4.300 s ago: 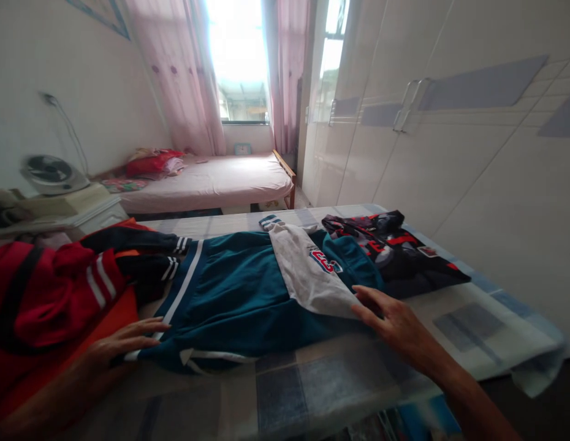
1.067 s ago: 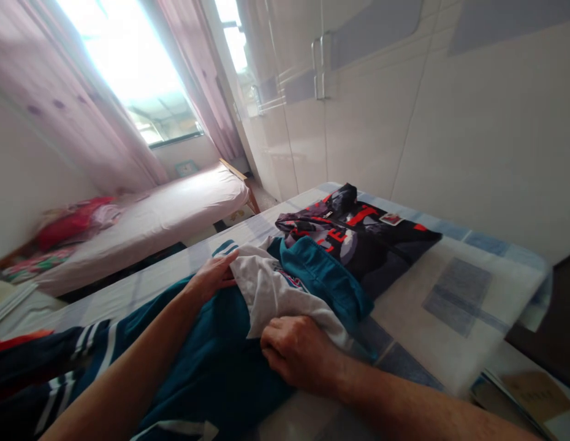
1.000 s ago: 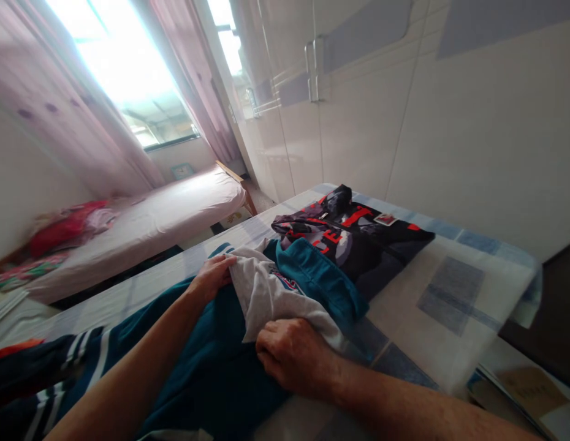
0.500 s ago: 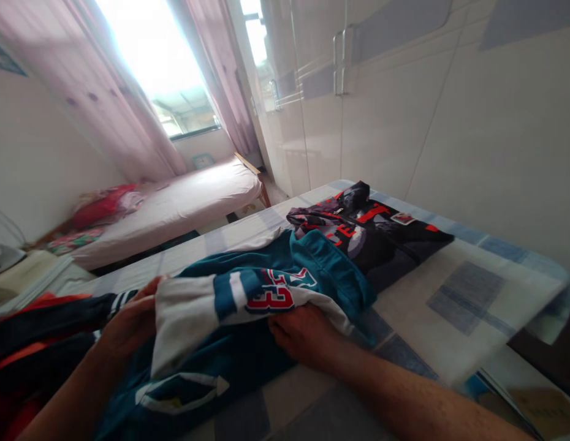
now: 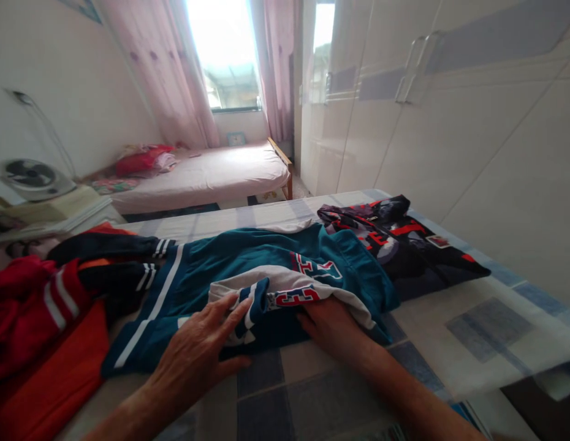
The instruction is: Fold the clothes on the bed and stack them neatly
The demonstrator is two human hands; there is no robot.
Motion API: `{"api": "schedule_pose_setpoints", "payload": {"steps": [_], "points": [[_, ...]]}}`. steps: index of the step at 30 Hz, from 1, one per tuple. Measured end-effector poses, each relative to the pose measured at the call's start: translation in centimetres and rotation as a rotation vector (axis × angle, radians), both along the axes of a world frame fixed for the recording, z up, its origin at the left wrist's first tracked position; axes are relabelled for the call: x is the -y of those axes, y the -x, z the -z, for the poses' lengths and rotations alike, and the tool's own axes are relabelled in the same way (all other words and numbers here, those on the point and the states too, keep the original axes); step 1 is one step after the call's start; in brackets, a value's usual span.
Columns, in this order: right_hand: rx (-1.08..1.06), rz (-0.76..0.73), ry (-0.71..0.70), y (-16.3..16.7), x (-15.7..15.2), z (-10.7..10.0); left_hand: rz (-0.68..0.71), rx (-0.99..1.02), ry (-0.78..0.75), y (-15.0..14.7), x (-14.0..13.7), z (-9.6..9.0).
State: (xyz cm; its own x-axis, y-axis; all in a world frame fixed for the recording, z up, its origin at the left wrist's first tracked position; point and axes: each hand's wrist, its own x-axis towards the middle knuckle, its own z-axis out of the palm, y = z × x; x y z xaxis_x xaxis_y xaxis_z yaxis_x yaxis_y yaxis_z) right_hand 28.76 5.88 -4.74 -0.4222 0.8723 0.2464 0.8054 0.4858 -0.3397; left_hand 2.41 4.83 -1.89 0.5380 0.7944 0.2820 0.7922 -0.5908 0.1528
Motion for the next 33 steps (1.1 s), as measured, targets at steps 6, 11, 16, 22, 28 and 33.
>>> {"api": "schedule_pose_setpoints", "payload": {"steps": [6, 11, 16, 22, 28, 33], "points": [[-0.071, -0.008, -0.138, -0.6, 3.6, -3.7, -0.119, 0.330, 0.163, 0.8, -0.7, -0.7], [0.103, 0.103, -0.434, -1.3, 2.4, -3.2, -0.386, 0.953, 0.409, 5.0, -0.9, -2.4], [0.152, -0.002, -0.293, -1.3, 1.9, -1.5, -0.644, 1.010, 0.403, 9.7, 0.6, -0.7], [0.205, -0.087, -0.308, -2.1, 2.3, -1.1, -0.276, 0.395, 0.183, 10.6, 2.4, 1.3], [0.242, -0.019, -0.394, -2.5, 1.3, -0.6, -0.210, 0.194, 0.104, 8.5, 1.5, 1.7], [0.263, -0.001, -0.339, -2.1, 0.4, -1.5, -0.456, 0.706, 0.314, 9.0, -0.3, -0.9]]}}
